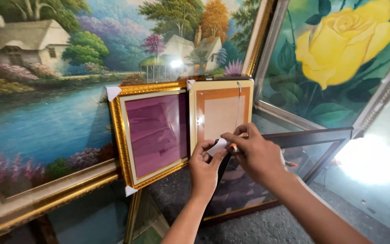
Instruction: Cleaning the glass of framed photographs and applying finishing tape to the frames on a workshop bench.
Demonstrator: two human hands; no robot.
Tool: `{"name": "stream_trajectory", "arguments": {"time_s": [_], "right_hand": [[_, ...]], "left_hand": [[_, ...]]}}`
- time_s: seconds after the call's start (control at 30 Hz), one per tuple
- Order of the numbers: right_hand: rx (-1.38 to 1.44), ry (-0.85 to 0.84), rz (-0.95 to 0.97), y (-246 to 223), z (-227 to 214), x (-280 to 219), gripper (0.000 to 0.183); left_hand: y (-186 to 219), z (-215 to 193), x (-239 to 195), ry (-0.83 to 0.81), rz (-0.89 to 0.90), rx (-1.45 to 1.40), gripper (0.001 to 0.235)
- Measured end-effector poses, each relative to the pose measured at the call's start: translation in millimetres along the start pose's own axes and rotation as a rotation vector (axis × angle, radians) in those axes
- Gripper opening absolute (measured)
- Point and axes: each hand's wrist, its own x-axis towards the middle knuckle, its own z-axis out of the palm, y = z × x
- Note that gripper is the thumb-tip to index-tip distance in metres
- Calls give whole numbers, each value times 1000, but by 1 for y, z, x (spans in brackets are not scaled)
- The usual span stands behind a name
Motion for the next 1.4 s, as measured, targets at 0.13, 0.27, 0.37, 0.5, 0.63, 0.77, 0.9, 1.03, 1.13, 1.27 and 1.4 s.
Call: {"name": "stream_trajectory", "arguments": {"time_s": [0.13,0.27,0.37,0.5,0.63,0.77,0.9,1.03,1.13,1.27,1.4], "right_hand": [[117,-317,137,4,-28,2,22],[245,-392,145,4,-56,-4,22],[712,-421,412,-2,-83,-15,23],[916,-378,713,0,-93,-44,28],[844,-365,905,-16,-108,-55,52],[396,-508,827,-26,-118,-81,27],[199,-635,724,-37,-127,-99,23],[-228,-637,33,-35,-129,-117,47],[-354,-603,-112,-33,-126,-127,47],[-330,-664,-173,-30,-127,-124,41],[-360,-711,-200,-29,-127,-122,36]], "left_hand": [[3,1,-17,-138,232,103,26],[9,3,-35,-176,190,15,24],[20,3,-51,-227,235,38,17],[26,1,-77,-300,298,119,15],[32,0,-102,-374,422,155,15],[34,-1,-118,-402,430,118,15],[38,-4,-128,-456,475,133,13],[39,-5,-137,-490,472,139,13],[37,-6,-141,-511,478,134,18],[33,-6,-146,-500,481,150,16],[34,-6,-147,-483,477,169,18]]}}
